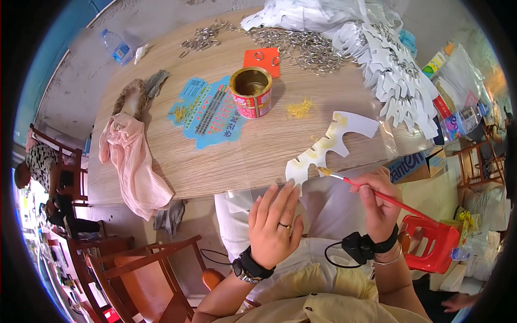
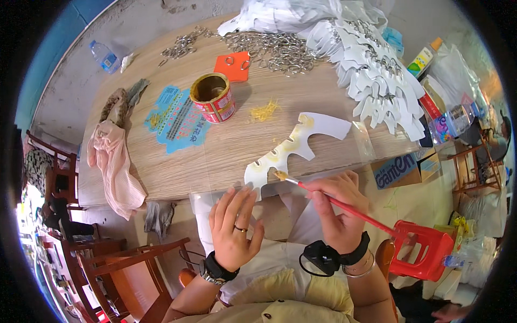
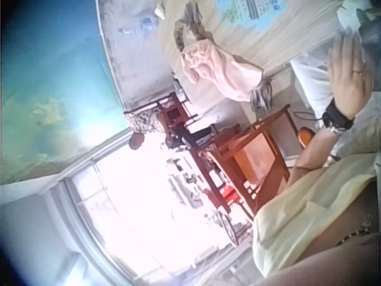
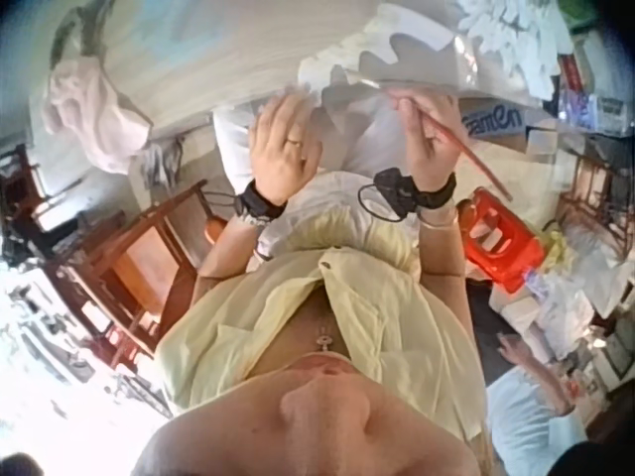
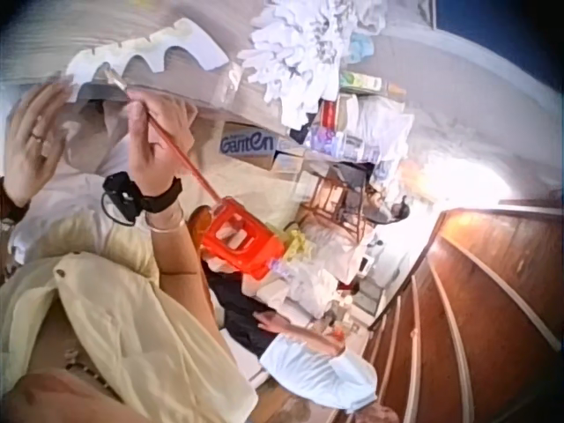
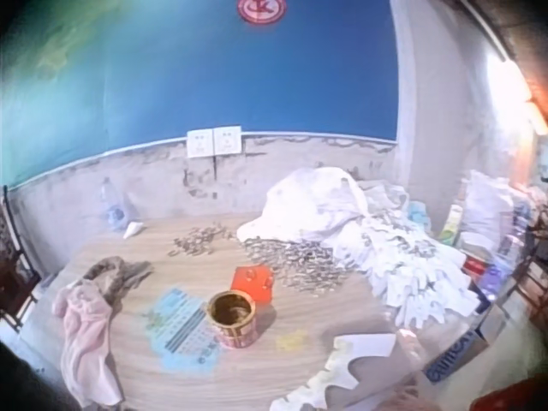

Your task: Applying adhesive to a shoe component with a brush.

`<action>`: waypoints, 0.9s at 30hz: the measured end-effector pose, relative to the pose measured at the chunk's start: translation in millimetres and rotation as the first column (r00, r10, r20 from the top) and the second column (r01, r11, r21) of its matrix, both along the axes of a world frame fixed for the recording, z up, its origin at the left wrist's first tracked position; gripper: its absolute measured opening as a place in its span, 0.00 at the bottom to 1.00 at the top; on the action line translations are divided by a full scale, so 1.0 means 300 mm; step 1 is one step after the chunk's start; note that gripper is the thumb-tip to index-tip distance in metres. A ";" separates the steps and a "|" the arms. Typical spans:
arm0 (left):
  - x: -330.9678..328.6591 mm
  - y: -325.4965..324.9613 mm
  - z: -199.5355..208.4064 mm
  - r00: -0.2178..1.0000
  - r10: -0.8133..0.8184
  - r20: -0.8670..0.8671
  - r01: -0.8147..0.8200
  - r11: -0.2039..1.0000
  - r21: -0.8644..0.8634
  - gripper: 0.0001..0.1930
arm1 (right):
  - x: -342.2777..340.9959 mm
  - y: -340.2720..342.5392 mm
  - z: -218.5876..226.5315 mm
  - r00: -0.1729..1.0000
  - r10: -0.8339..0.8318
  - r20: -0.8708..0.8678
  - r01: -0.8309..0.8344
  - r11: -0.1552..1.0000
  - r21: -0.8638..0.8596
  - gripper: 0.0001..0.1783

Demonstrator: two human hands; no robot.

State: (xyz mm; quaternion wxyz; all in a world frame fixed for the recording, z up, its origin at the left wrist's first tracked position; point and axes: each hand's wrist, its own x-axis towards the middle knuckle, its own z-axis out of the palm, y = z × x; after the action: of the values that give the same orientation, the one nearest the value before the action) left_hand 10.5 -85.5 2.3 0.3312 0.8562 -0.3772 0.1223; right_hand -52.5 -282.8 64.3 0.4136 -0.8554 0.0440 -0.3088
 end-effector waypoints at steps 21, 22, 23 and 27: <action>0.033 -0.067 -0.113 0.964 0.163 0.208 -0.173 0.985 0.028 0.24 | 0.122 0.021 -0.024 0.986 0.148 -0.077 -0.165 0.937 -0.309 0.11; 0.033 -0.067 -0.113 0.964 0.166 0.206 -0.175 0.984 0.029 0.24 | 0.127 0.024 -0.027 0.986 0.145 -0.080 -0.163 0.933 -0.321 0.11; 0.032 -0.067 -0.113 0.964 0.168 0.204 -0.177 0.984 0.030 0.24 | 0.131 0.026 -0.030 0.987 0.141 -0.082 -0.160 0.930 -0.332 0.12; 0.032 -0.072 -0.119 0.960 0.182 0.213 -0.191 0.981 0.019 0.23 | 0.134 0.025 -0.034 0.983 0.158 -0.094 -0.182 0.911 -0.370 0.13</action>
State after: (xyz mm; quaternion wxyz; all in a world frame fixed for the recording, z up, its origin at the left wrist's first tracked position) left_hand 20.1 -107.2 -33.2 0.2595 0.8765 -0.3301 0.2352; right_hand -12.2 -275.4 54.3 0.2654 -0.9285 -0.0779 -0.2478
